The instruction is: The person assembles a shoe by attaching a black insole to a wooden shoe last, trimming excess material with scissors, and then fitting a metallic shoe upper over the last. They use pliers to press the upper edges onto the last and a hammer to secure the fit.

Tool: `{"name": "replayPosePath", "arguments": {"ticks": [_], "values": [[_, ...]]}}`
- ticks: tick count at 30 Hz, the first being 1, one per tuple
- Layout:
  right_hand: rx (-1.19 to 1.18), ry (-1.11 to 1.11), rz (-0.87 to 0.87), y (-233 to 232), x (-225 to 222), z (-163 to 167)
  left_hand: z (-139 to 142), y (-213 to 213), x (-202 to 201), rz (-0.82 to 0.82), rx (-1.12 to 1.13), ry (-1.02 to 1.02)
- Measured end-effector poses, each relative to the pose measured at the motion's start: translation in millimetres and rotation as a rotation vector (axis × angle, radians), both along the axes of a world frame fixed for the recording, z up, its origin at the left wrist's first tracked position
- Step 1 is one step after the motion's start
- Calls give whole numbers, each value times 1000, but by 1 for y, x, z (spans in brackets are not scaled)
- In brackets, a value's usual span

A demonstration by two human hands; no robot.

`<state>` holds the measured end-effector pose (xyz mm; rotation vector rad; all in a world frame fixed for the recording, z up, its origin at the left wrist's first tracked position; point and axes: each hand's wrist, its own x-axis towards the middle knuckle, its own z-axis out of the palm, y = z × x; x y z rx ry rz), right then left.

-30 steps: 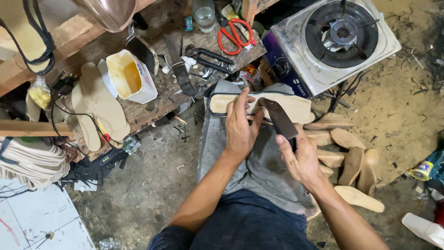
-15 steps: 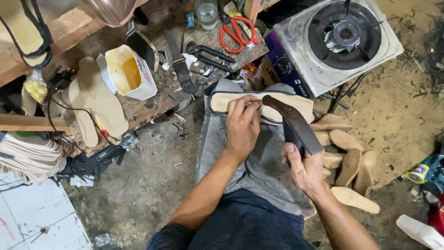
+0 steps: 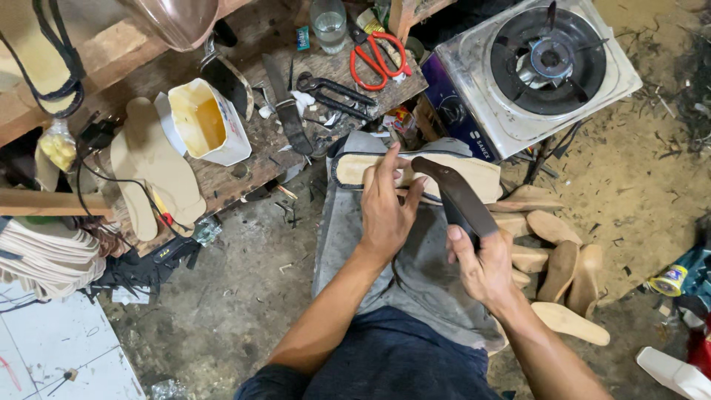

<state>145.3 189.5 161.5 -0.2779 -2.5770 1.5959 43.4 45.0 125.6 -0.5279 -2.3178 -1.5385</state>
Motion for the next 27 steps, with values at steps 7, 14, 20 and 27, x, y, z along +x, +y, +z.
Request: {"name": "replayPosePath", "arguments": {"ticks": [7, 14, 20, 27], "values": [[-46, -2, -2, -5, 4, -6, -2, 1, 0, 12, 5, -15], [-234, 237, 3, -8, 2, -10, 0, -2, -1, 13, -8, 31], [-184, 210, -47, -14, -4, -5, 1, -1, -1, -9, 0, 27], [48, 33, -22, 14, 32, -38, 3, -6, -2, -67, -289, 120]]}}
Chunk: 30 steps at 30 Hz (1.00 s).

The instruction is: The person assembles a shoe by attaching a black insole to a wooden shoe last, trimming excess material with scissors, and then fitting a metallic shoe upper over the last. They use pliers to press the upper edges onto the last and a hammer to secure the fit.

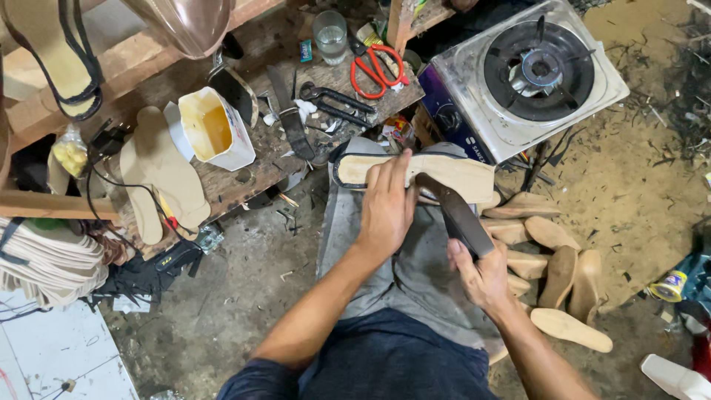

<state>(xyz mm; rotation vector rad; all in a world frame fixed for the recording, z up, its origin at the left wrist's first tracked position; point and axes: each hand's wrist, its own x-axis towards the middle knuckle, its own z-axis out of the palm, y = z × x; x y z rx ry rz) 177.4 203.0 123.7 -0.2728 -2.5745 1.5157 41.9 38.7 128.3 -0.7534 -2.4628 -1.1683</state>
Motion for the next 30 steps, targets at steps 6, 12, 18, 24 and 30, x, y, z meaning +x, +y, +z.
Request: {"name": "replayPosePath", "arguments": {"ticks": [6, 12, 18, 24, 30], "values": [[-24, 20, 358, 51, 83, -46, 8, -9, -21, -273, -458, -20], [316, -81, 175, 64, 94, -36, 17, -29, -57, -485, -554, 244], [18, -7, -245, 29, 44, -4, 10, -9, -54, -544, 626, -477], [-14, 52, -10, -1, 13, 15, 10, 8, -60, -855, 1621, -1415], [-173, -39, 10, -10, -5, 24, 8, 1, -64, -838, 1628, -1454]]}}
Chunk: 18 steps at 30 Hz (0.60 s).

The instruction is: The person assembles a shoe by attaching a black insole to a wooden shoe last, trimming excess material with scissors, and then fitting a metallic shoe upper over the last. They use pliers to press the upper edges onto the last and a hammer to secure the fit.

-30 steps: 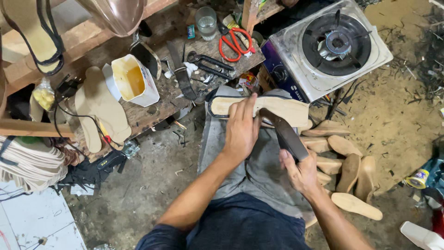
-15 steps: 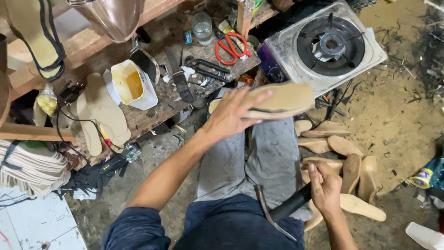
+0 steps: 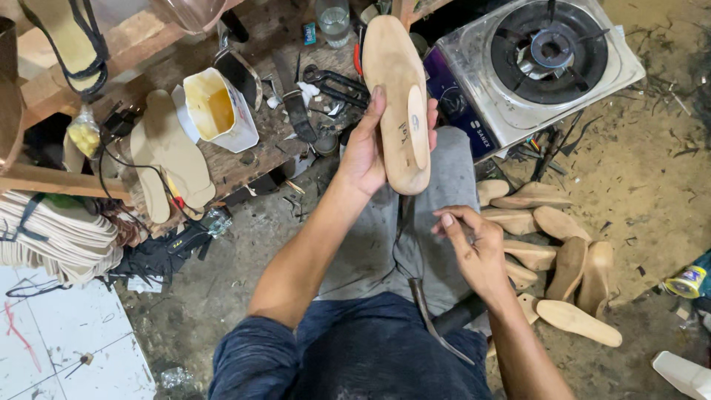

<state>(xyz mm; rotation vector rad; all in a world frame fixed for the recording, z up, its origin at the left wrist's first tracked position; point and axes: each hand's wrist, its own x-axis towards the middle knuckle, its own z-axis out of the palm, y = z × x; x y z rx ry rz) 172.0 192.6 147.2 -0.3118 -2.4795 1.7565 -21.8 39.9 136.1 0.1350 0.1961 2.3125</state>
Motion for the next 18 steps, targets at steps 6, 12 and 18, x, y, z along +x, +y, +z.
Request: {"name": "replayPosePath", "arguments": {"ticks": [6, 12, 18], "values": [[-282, 131, -60, -31, -18, 11, -5, 0, 9, 1, 24, -17], [-349, 241, -139, -55, -32, 13, -1, -1, 21, 36, 70, -39], [-287, 257, -147, -55, -30, 11, -2, -6, 19, 55, 96, -8]]}}
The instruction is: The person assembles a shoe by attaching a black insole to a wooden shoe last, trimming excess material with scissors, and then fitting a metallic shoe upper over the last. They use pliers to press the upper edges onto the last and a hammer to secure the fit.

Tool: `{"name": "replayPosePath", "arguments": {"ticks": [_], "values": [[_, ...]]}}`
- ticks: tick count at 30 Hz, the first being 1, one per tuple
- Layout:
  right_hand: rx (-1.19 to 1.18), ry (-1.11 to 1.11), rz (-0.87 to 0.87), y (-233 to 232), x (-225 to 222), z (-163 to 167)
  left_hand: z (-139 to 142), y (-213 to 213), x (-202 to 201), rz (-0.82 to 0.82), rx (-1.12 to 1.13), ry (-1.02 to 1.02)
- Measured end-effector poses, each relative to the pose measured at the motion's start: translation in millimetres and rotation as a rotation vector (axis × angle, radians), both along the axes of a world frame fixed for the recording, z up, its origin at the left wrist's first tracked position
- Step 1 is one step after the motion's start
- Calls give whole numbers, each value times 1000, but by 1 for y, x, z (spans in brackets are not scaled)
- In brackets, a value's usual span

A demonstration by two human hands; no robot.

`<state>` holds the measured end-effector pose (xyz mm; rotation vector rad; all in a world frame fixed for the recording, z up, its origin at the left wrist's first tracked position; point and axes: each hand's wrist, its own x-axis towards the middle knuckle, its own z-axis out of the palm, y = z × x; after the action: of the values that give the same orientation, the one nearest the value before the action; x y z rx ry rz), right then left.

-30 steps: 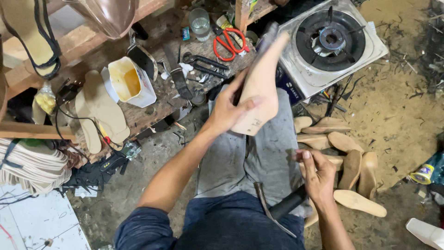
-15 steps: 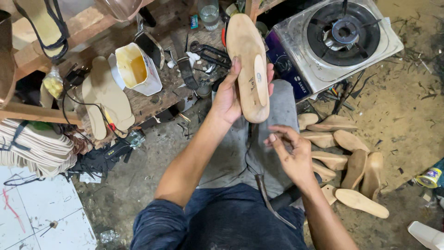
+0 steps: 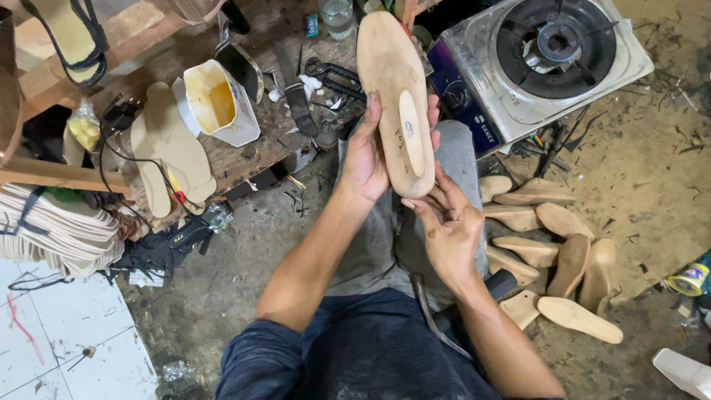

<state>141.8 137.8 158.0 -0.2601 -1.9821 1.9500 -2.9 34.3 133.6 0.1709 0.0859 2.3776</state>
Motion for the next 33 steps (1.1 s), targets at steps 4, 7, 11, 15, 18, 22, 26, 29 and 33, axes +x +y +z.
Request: {"name": "replayPosePath", "arguments": {"ticks": [4, 7, 11, 15, 18, 22, 26, 29, 33], "values": [[-422, -101, 209, 12, 1, -7, -6, -4, 10, 107, -121, 149], [-655, -118, 318, 22, 2, -20, -7, -9, 22, 202, -259, 287], [-515, -55, 363, 25, 14, -41, 2, -21, 17, 455, -505, 410], [-385, -88, 379, 21, 25, -53, 18, -34, 11, 667, -910, 459], [-261, -246, 481, 21, 20, -52, 20, -46, 19, 774, -970, 442], [137, -324, 752, 36, -21, -44, 3, -75, 29, 800, -1068, 424], [179, -316, 470, 51, -110, -50, -28, -106, 44, 712, -1010, 164], [497, -161, 232, 52, -194, -67, -49, -116, 48, 683, -1036, 45], [969, 104, 125, 40, -293, -100, -66, -122, 51, 673, -1027, -81]]}}
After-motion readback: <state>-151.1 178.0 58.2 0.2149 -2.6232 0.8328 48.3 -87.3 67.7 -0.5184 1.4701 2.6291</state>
